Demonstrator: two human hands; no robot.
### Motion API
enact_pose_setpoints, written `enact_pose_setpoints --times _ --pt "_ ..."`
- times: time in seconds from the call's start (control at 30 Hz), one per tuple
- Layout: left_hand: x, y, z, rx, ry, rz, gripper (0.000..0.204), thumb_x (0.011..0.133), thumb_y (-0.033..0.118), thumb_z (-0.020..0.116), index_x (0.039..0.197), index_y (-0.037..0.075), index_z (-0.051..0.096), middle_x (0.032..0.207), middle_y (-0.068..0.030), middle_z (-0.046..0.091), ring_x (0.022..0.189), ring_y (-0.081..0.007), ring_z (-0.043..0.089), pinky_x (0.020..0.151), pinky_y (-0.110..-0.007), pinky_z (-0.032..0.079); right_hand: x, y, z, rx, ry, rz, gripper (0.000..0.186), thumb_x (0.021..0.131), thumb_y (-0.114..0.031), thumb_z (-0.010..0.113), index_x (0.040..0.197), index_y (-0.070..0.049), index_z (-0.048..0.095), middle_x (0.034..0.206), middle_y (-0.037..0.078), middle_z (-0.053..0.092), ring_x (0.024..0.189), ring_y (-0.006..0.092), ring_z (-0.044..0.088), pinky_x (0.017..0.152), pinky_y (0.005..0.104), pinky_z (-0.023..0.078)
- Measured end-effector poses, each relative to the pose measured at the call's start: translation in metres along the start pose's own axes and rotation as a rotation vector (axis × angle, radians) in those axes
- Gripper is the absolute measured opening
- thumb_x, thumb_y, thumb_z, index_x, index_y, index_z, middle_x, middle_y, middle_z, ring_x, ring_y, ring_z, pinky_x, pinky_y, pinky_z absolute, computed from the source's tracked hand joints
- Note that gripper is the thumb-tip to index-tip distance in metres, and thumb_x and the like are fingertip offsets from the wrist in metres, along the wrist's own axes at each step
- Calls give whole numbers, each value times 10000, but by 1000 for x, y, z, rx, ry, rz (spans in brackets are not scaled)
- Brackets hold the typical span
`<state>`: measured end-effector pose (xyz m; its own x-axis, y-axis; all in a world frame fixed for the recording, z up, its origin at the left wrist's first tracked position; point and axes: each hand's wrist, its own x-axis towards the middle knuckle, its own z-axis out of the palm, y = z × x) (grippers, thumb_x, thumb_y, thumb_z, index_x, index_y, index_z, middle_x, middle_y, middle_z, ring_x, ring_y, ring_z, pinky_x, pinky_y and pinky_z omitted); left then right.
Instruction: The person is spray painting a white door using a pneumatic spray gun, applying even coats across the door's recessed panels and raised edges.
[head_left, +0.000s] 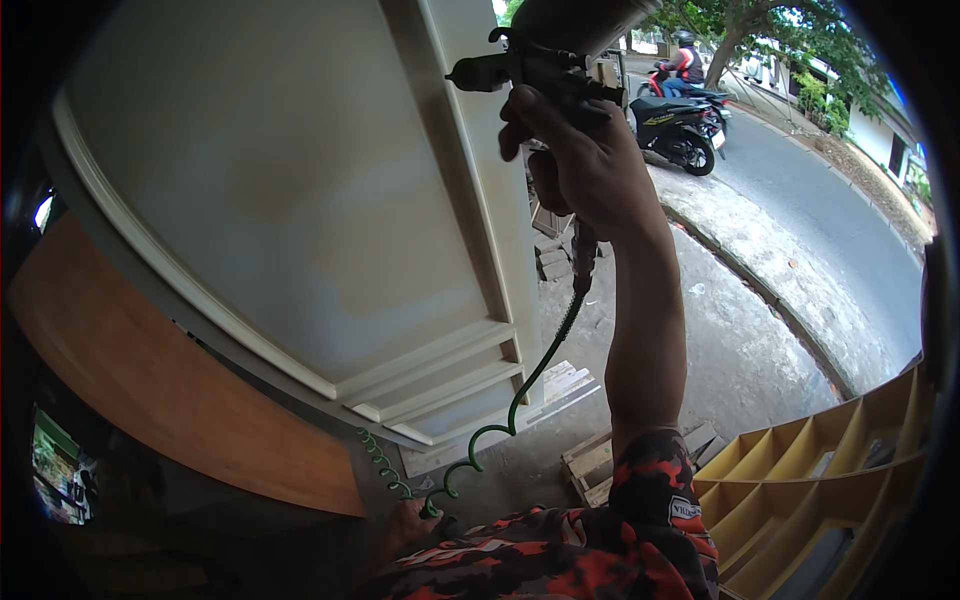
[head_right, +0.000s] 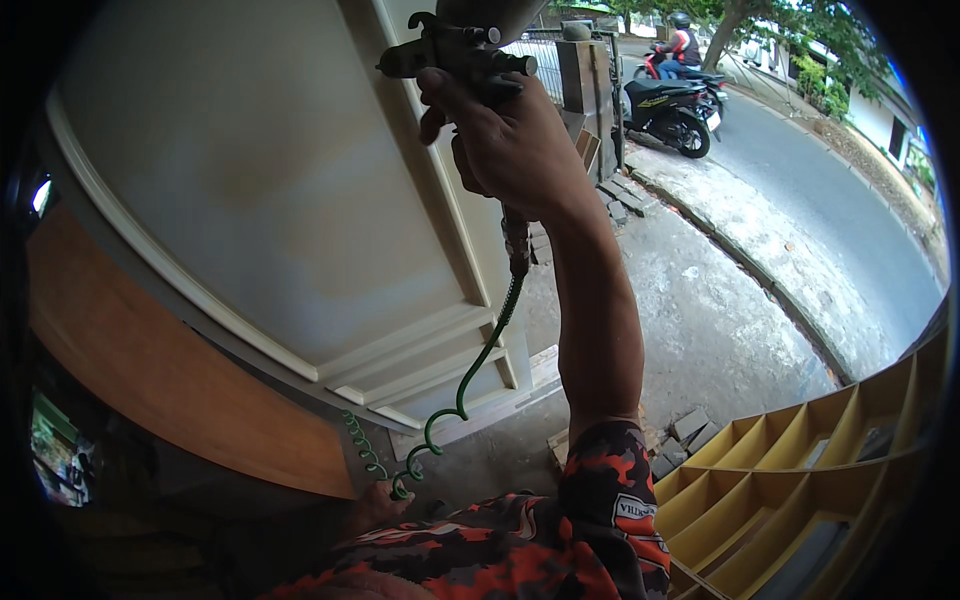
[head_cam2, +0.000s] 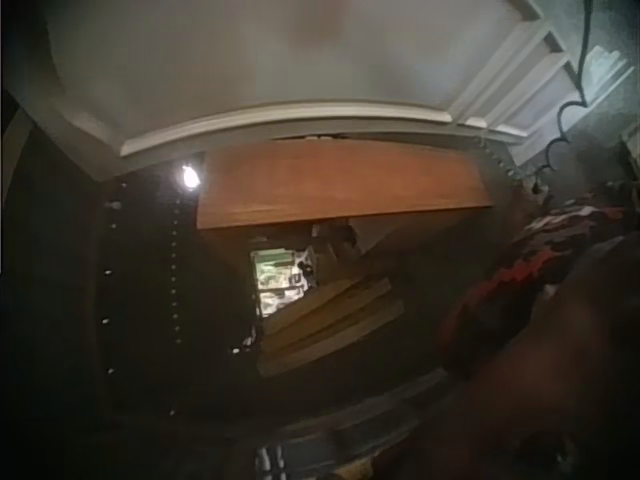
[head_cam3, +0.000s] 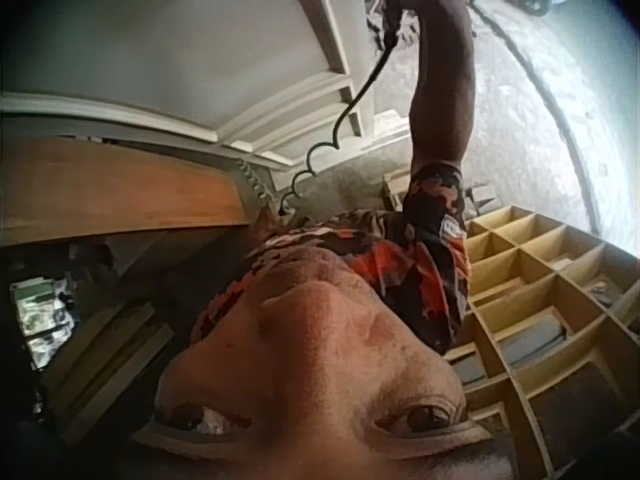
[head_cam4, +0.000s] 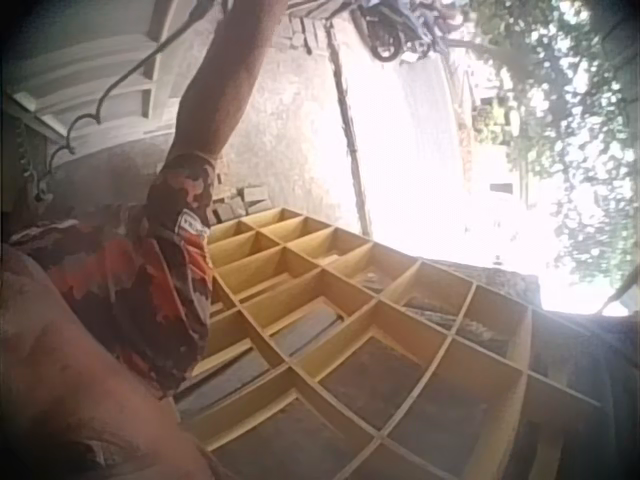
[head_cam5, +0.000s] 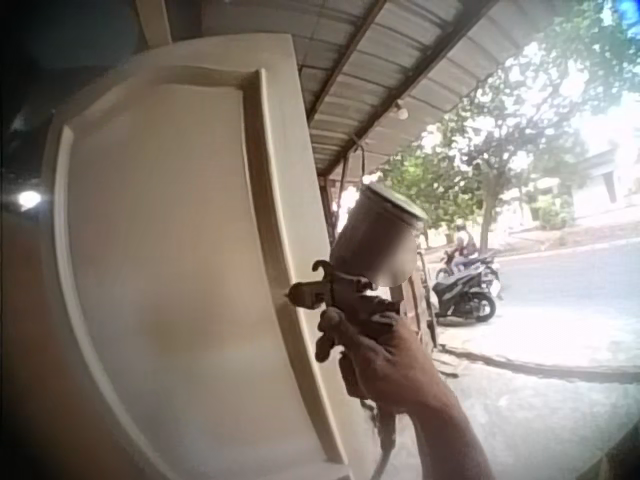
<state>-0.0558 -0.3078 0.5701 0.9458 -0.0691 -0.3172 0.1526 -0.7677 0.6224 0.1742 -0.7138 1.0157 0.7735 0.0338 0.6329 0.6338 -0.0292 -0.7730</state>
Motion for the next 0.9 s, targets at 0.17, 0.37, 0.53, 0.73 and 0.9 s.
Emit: enact_pose_setpoints --times 0.17,0.37,0.53,0.73,0.9 --pt "-1 3 -4 36 15 -14 328 885 352 846 952 36 784 830 -184 780 762 -288 787 715 -434 582 10 3 4 -80 70 -168 323 1106 -325 671 1114 -29 798 662 50 672 613 137 652 582 331 478" --pt "4 6 -1 -13 35 3 314 887 328 854 949 27 791 820 -185 785 760 -272 791 718 -429 593 29 18 4 -411 337 -314 289 1095 -261 650 1158 -9 778 866 190 788 708 344 739 702 453 560" --pt "3 7 -4 -22 31 -18 314 889 317 859 965 19 797 799 -174 782 748 -253 787 711 -425 591 25 2 1 -166 141 -176 316 1107 -304 658 1156 -10 762 860 141 784 566 183 647 561 366 510" --pt "0 14 -11 10 -7 -14 312 896 313 853 965 15 798 804 -165 784 742 -231 777 705 -411 580 18 -6 -2 240 0 -60 385 1119 -374 663 1097 7 715 725 29 643 486 32 490 431 252 344" --pt "-3 23 -12 8 28 -17 300 899 315 843 966 25 808 826 -175 791 762 -237 787 714 -412 586 22 1 -4 219 85 -48 386 1117 -371 665 1078 10 717 708 25 625 478 48 493 435 261 355"
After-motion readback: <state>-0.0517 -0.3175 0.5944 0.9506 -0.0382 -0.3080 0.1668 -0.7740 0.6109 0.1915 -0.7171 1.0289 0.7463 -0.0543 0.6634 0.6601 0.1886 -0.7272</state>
